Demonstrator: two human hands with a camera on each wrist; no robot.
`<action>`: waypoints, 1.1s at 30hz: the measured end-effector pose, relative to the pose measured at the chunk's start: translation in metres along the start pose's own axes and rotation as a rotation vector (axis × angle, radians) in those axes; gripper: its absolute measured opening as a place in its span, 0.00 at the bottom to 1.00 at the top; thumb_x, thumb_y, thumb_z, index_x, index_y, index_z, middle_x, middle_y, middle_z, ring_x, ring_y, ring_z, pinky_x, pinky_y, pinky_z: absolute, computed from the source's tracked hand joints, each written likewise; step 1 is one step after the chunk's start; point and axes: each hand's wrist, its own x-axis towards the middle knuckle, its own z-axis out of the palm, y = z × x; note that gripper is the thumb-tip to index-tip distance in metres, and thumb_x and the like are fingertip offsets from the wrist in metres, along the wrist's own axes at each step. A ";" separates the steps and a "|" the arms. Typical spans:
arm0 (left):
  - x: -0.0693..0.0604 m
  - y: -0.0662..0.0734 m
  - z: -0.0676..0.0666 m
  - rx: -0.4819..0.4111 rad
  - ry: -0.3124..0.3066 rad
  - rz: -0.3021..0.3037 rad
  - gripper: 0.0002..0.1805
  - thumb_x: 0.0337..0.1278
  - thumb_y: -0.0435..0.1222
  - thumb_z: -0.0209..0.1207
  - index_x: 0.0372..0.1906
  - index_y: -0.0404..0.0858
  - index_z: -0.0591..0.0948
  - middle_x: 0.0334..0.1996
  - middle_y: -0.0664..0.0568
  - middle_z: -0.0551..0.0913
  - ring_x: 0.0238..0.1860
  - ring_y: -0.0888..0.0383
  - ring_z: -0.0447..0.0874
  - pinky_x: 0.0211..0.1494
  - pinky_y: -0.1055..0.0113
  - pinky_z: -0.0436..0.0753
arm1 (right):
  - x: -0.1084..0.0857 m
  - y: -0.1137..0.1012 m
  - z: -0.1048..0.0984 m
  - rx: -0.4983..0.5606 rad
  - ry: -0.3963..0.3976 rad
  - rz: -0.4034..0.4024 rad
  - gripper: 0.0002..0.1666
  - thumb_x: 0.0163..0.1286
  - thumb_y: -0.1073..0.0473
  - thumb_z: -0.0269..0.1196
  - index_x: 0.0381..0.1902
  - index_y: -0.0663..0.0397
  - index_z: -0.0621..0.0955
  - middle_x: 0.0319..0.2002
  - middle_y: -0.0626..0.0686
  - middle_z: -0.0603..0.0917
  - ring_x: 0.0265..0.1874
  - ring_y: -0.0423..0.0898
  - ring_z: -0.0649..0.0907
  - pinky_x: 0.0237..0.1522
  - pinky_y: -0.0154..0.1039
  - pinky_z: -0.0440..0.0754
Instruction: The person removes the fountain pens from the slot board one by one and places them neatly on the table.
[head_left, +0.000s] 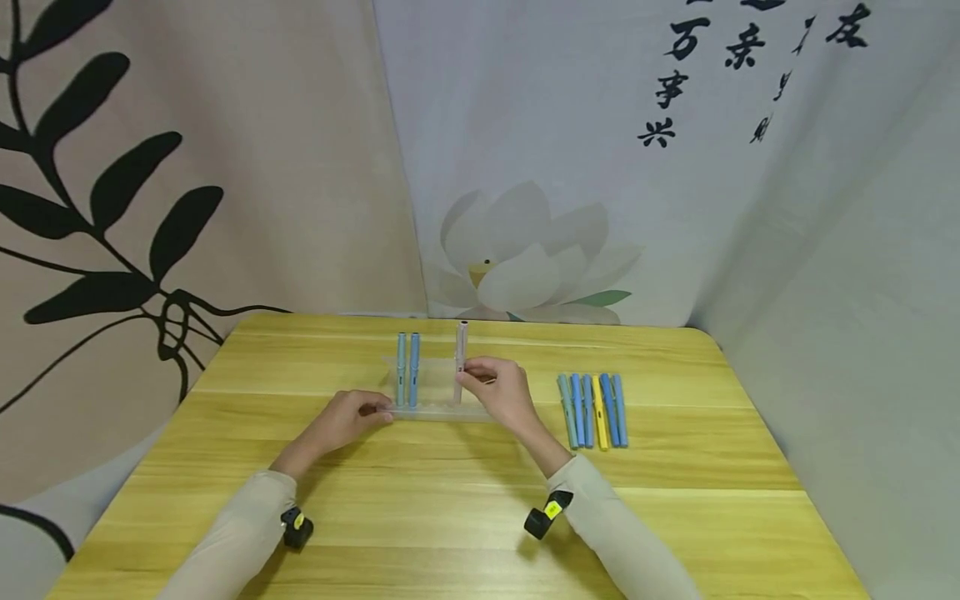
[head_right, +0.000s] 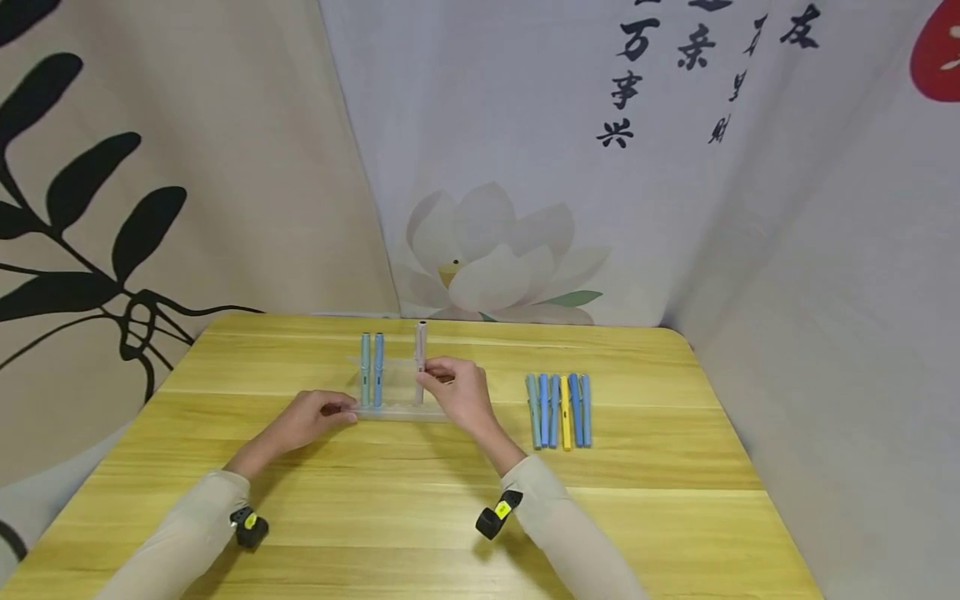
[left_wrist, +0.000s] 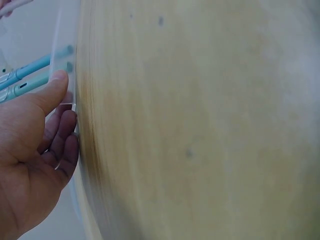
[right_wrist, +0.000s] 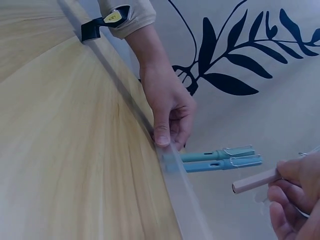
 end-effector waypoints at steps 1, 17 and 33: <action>0.000 0.000 0.000 -0.001 0.003 0.006 0.12 0.67 0.38 0.66 0.50 0.37 0.88 0.39 0.56 0.88 0.39 0.63 0.83 0.45 0.64 0.83 | -0.001 0.000 -0.003 -0.002 0.005 0.001 0.12 0.71 0.53 0.69 0.49 0.50 0.89 0.40 0.47 0.91 0.39 0.42 0.88 0.43 0.40 0.86; -0.001 0.000 -0.003 0.009 -0.002 0.020 0.11 0.68 0.39 0.65 0.49 0.38 0.88 0.38 0.57 0.87 0.38 0.63 0.82 0.44 0.64 0.82 | -0.014 0.008 -0.045 -0.029 0.082 0.011 0.11 0.68 0.55 0.72 0.47 0.51 0.90 0.38 0.48 0.91 0.38 0.45 0.88 0.42 0.42 0.86; 0.000 0.000 -0.002 0.007 -0.015 0.014 0.12 0.69 0.40 0.64 0.49 0.39 0.88 0.38 0.57 0.87 0.38 0.63 0.82 0.45 0.64 0.82 | -0.031 0.025 -0.087 -0.073 0.119 0.070 0.14 0.70 0.53 0.70 0.49 0.54 0.89 0.40 0.52 0.91 0.40 0.47 0.88 0.45 0.45 0.86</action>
